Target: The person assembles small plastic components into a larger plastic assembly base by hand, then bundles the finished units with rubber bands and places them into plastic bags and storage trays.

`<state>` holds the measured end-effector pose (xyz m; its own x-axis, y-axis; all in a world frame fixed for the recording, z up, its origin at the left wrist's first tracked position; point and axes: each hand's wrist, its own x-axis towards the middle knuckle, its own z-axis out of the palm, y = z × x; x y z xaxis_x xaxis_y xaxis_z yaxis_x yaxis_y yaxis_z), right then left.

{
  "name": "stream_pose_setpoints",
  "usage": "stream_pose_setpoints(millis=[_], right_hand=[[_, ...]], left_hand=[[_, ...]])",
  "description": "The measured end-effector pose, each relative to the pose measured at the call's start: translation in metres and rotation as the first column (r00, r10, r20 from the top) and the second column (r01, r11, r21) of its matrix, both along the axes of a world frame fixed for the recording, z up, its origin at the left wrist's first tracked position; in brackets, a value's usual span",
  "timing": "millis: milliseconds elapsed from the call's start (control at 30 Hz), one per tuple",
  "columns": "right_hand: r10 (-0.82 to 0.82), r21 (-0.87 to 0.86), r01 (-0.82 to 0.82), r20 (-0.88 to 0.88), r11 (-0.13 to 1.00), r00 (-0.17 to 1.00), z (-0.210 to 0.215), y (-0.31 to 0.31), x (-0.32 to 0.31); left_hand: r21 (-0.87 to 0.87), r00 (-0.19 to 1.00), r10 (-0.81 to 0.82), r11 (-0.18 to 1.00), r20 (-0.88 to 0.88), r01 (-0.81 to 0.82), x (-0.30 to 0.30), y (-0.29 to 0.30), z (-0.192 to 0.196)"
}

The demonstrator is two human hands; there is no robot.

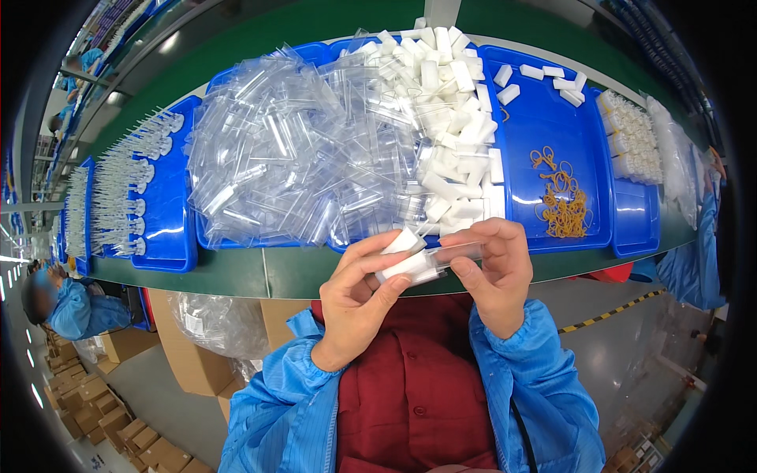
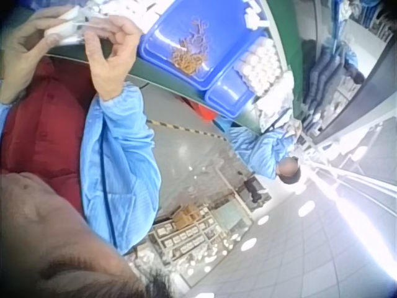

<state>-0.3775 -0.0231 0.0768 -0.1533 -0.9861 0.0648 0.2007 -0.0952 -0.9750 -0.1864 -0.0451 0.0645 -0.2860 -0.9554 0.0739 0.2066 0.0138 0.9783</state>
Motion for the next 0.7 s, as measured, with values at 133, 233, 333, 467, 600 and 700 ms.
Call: stream_pose_setpoints(millis=[133, 233, 333, 467, 600, 700], right_hand=[[0.017, -0.026, -0.017, 0.012, 1.000, 1.000, -0.006, -0.001, 0.001], [0.039, 0.028, -0.039, -0.010, 0.999, 0.999, -0.001, 0.002, 0.002], [0.053, 0.034, -0.051, -0.037, 0.998, 0.998, -0.001, 0.007, 0.002], [0.010, -0.142, -0.028, -0.125, 0.989, 0.992, -0.011, 0.011, 0.005], [-0.051, -0.175, 0.011, -0.223, 0.984, 0.974, -0.016, 0.011, 0.005], [-0.007, -0.045, 0.000, -0.163, 0.999, 0.987, -0.007, 0.006, 0.000]], left_hand=[[0.027, 1.000, -0.024, 0.999, -0.003, 0.025, 0.001, 0.000, 0.001], [0.076, 0.999, -0.036, 0.996, 0.003, 0.036, 0.002, 0.001, 0.007], [0.006, 0.995, -0.043, 0.999, 0.087, 0.042, 0.002, -0.002, 0.002], [0.008, 0.990, -0.006, 1.000, 0.142, 0.005, -0.004, 0.000, 0.010], [-0.149, 0.955, 0.081, 0.988, 0.286, -0.040, -0.006, 0.003, 0.004], [-0.149, 0.957, 0.092, 0.988, 0.275, -0.052, -0.004, 0.004, 0.000]])
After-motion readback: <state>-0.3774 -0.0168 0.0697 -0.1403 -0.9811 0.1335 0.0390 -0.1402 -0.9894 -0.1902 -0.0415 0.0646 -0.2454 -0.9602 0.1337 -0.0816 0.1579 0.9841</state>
